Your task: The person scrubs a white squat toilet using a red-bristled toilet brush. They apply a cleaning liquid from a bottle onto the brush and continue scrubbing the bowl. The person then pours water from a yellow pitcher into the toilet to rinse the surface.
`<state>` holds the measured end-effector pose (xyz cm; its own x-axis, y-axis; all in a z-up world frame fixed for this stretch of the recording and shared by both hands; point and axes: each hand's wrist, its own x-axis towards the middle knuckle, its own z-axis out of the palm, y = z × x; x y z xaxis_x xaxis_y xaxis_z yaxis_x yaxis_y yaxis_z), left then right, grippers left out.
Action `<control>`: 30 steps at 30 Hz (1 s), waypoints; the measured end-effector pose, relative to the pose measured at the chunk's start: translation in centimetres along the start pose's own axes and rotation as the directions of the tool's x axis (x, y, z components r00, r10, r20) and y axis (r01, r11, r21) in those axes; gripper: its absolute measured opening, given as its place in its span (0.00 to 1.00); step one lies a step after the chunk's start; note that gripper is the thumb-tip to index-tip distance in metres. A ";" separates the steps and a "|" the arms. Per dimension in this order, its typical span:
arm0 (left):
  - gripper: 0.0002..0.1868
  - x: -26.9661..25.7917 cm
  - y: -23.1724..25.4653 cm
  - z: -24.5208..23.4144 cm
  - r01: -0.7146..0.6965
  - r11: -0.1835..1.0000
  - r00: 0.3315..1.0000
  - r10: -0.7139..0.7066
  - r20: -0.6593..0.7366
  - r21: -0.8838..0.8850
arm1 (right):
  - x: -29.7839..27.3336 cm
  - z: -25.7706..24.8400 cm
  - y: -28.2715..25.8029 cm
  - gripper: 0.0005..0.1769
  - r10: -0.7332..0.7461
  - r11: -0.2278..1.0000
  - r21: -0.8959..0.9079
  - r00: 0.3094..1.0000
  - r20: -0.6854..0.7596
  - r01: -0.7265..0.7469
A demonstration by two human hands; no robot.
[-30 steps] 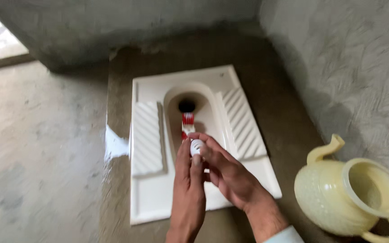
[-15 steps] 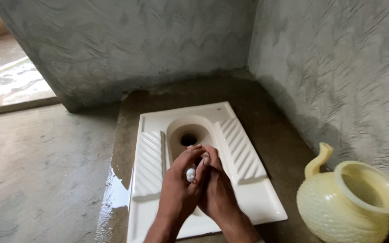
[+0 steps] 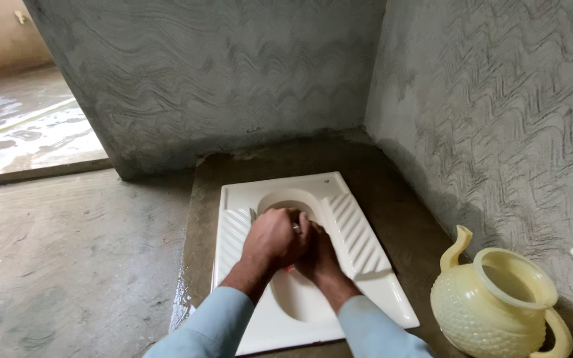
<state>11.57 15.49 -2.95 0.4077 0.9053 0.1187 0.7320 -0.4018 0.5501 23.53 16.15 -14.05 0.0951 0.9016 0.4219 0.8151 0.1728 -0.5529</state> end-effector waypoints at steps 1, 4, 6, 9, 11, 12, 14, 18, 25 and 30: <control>0.23 -0.4 0.5 -0.6 -0.043 0.998 0.999 0.043 0.010 0.045 | -0.4 -0.9 -0.3 0.18 0.049 0.998 0.032 0.997 0.052 -0.051; 0.25 -2.3 1.3 -1.0 -0.117 0.989 0.988 0.107 0.112 0.088 | -2.4 -1.8 -0.6 0.20 0.125 0.991 0.045 0.990 0.072 -0.128; 0.24 -3.1 1.3 -0.3 -0.147 0.985 0.982 0.136 0.132 0.084 | -4.3 -1.2 0.0 0.20 0.103 0.995 0.013 0.995 0.014 -0.103; 0.21 -4.1 0.1 2.1 -0.167 0.983 0.985 0.163 0.062 0.075 | -6.0 0.8 1.3 0.20 -0.003 0.999 -0.045 0.997 -0.072 -0.001; 0.21 -3.8 -1.0 3.8 -0.154 0.986 0.988 0.154 0.010 0.066 | -6.0 2.1 2.0 0.20 -0.069 0.996 -0.056 0.993 -0.096 0.064; 0.20 -3.7 -1.6 4.4 -0.148 0.988 0.989 0.149 -0.018 0.047 | -5.8 2.5 2.2 0.18 0.001 1.000 0.004 0.999 -0.045 -0.001; 0.18 -3.5 -2.7 5.4 -0.137 0.991 0.987 0.137 -0.080 0.009 | -5.3 3.0 2.2 0.15 0.124 0.985 0.112 0.990 0.073 -0.132; 0.16 -3.8 -3.5 5.9 -0.163 0.984 0.968 0.145 -0.203 -0.075 | -4.8 2.1 0.4 0.15 0.147 0.958 0.227 0.980 0.136 -0.175; 0.17 -8.4 0.7 3.7 -0.004 0.982 0.963 -0.046 -0.267 -0.187 | -7.4 -3.2 -2.5 0.11 -0.022 0.991 0.131 0.997 0.068 0.013; 0.17 -9.8 4.4 1.9 0.177 0.950 0.966 -0.217 -0.137 -0.256 | -8.2 -7.3 -3.7 0.12 0.070 0.991 0.088 0.960 0.272 -0.098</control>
<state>11.83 4.57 -3.23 0.1599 0.9811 0.1088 0.6283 -0.1862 0.7554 23.89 5.21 -10.18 -0.0072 0.9854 0.1704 0.7484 0.1183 -0.6527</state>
